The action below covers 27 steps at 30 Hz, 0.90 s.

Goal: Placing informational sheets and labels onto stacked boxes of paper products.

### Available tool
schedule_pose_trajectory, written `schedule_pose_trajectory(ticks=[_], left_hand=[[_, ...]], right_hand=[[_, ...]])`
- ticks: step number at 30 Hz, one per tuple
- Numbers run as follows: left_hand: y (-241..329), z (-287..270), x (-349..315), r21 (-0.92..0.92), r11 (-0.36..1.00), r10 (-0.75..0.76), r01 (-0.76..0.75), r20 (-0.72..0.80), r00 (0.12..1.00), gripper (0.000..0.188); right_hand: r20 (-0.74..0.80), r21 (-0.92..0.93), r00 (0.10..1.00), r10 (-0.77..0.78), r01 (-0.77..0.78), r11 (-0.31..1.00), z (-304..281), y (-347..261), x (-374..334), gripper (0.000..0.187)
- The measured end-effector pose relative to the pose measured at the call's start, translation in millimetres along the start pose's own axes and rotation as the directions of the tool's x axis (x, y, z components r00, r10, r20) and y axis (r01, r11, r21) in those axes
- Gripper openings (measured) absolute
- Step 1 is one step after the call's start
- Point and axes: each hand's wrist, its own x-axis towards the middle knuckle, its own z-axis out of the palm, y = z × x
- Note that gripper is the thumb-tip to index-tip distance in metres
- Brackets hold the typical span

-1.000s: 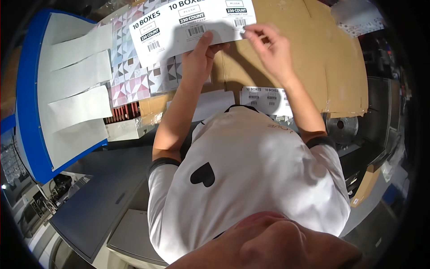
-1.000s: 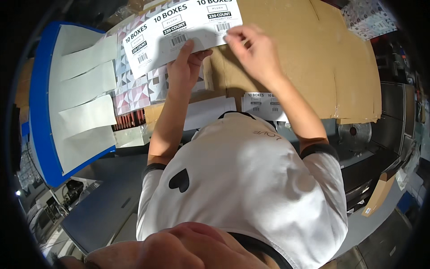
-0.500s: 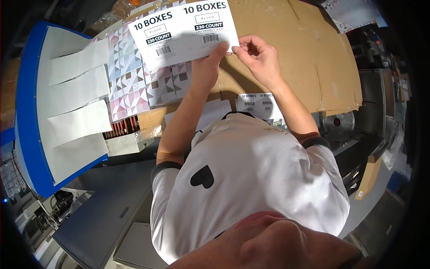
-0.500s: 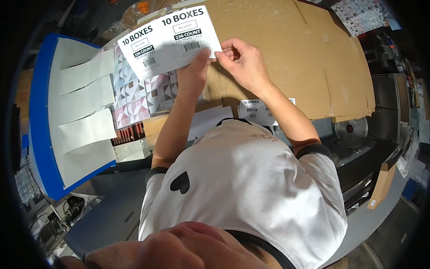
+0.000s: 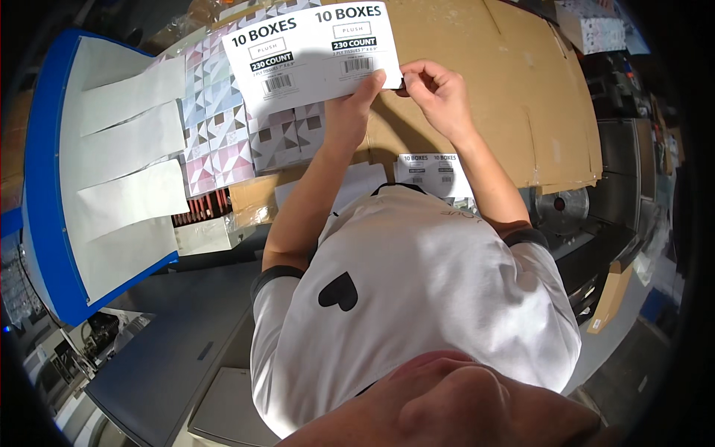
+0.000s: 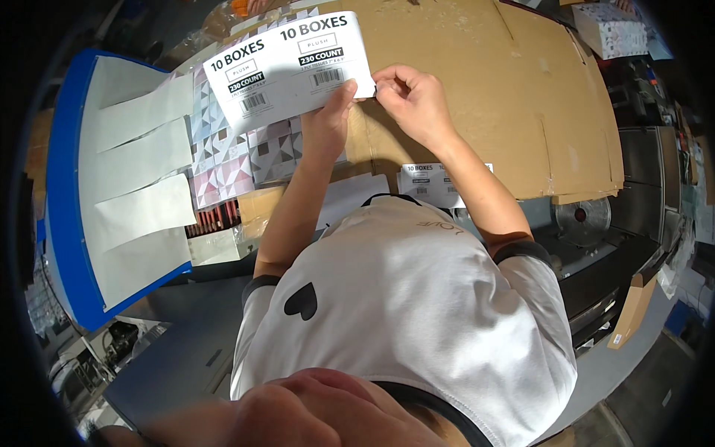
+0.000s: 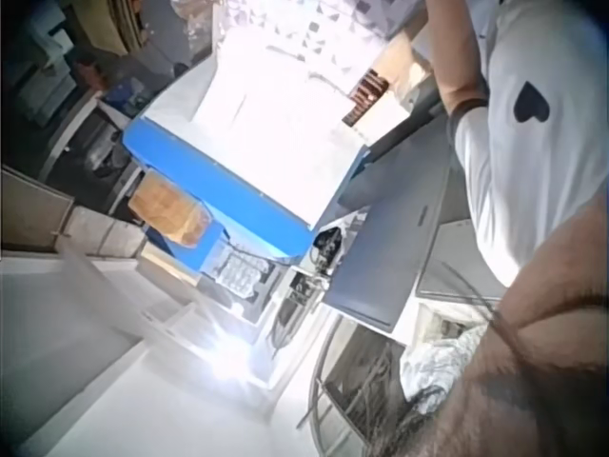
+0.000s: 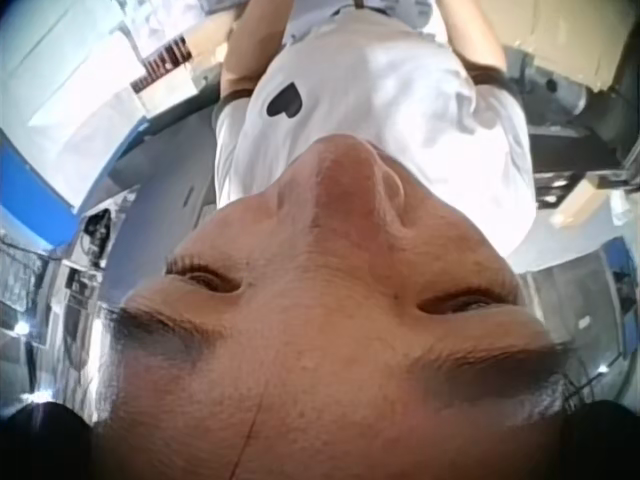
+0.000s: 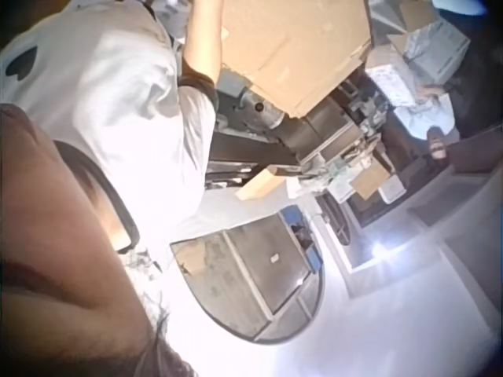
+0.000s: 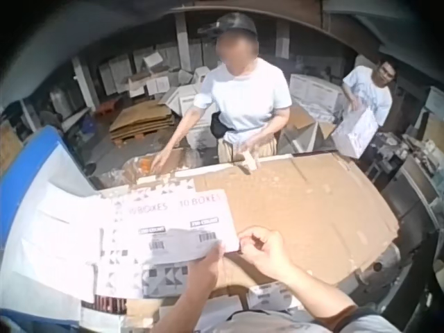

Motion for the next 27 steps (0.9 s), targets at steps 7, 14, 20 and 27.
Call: schedule_pose_trajectory(ticks=[7,14,20,27], left_hand=[[-4,-4,0,0.077,0.996,-0.034,0.034,-0.003,0.999,0.021],[-8,-15,1,-0.353,0.919,-0.153,0.177,0.095,0.984,0.034],[4,-25,-1,0.063,0.992,-0.119,0.113,0.106,0.987,0.027],[23,-35,5,0.359,0.906,0.135,-0.224,0.256,0.957,0.026]], right_hand=[[0.095,0.136,0.995,0.012,-0.025,0.990,-4,7,6,0.012],[0.119,0.557,0.963,0.240,-0.265,0.787,-3,20,2,0.015],[-0.086,0.210,0.992,0.092,-0.072,0.975,-24,17,23,0.019],[0.202,-0.020,0.977,-0.070,0.075,0.997,-14,-25,44,0.022]])
